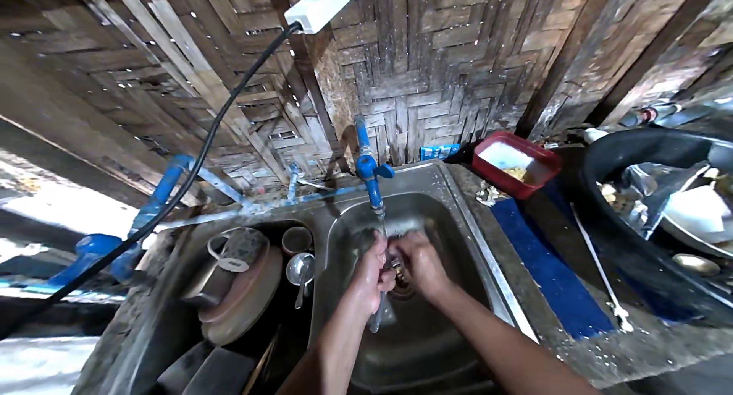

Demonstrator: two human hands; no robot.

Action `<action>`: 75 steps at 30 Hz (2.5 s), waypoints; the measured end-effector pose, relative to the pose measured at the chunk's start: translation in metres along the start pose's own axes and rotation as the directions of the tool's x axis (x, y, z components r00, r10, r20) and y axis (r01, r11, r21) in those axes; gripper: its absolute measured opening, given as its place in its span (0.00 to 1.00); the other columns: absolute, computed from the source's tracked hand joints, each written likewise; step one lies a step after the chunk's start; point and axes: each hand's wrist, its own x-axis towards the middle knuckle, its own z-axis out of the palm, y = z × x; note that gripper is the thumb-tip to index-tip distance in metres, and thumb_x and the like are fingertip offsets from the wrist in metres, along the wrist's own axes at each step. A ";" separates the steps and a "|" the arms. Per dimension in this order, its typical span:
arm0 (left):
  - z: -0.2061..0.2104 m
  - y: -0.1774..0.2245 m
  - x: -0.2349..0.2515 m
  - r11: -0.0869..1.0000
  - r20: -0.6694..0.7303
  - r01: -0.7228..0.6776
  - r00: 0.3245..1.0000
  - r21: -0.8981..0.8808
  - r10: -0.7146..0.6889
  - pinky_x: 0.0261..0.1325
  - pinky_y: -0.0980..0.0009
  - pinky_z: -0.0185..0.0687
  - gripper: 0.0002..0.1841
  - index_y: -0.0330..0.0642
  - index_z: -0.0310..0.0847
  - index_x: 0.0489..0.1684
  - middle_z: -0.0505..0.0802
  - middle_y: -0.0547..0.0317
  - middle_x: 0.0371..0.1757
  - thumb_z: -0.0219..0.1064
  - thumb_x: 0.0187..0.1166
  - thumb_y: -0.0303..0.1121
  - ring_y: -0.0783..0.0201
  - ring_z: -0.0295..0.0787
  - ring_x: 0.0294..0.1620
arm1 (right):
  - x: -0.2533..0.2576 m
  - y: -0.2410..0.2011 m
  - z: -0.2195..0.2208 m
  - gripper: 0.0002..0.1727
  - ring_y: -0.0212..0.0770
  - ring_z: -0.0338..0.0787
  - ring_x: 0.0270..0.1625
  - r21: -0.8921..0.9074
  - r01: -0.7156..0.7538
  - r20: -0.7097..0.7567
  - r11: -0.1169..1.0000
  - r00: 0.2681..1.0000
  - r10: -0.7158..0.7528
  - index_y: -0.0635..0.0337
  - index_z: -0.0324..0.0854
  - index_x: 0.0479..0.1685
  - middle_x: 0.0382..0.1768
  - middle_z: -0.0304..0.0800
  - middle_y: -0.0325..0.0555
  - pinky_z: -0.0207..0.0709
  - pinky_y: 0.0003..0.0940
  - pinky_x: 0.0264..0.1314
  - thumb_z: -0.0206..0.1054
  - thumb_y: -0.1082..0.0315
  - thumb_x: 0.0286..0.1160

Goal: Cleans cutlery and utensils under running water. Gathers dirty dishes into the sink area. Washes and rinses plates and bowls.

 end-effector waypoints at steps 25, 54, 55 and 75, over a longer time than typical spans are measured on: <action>-0.004 0.010 0.015 0.996 -0.044 0.012 0.999 -0.089 -0.016 0.13 0.78 0.58 0.21 0.44 0.82 0.68 0.82 0.58 0.27 0.48 0.94 0.45 0.72 0.65 0.12 | 0.014 -0.003 -0.034 0.40 0.46 0.87 0.39 0.902 -0.418 0.381 -0.110 0.647 0.660 0.56 0.62 0.81 0.47 0.83 0.56 0.86 0.42 0.41 0.60 0.86 0.61; 0.015 0.011 0.007 0.996 -0.095 0.005 0.995 -0.091 -0.013 0.08 0.77 0.54 0.30 0.46 0.75 0.63 0.64 0.68 0.15 0.37 0.93 0.60 0.72 0.53 0.06 | 0.030 -0.007 0.000 0.10 0.47 0.91 0.52 -0.035 -0.112 -0.166 0.993 0.981 0.104 0.52 0.89 0.54 0.50 0.88 0.50 0.89 0.45 0.56 0.66 0.64 0.80; 0.011 0.011 0.008 0.997 -0.096 0.015 0.995 -0.080 -0.023 0.08 0.77 0.55 0.28 0.48 0.73 0.50 0.64 0.68 0.15 0.37 0.92 0.62 0.71 0.53 0.07 | 0.023 -0.011 0.005 0.12 0.46 0.91 0.54 -0.008 -0.109 -0.134 0.994 0.985 0.107 0.51 0.90 0.54 0.51 0.89 0.49 0.88 0.43 0.59 0.64 0.62 0.81; 0.000 0.003 -0.006 0.994 -0.093 -0.038 0.995 -0.105 0.029 0.10 0.77 0.55 0.31 0.48 0.76 0.66 0.67 0.67 0.17 0.43 0.90 0.64 0.72 0.56 0.08 | 0.012 -0.018 0.013 0.14 0.46 0.93 0.47 -0.041 -0.067 -0.148 0.997 0.987 0.060 0.51 0.89 0.56 0.47 0.91 0.50 0.90 0.43 0.51 0.62 0.59 0.84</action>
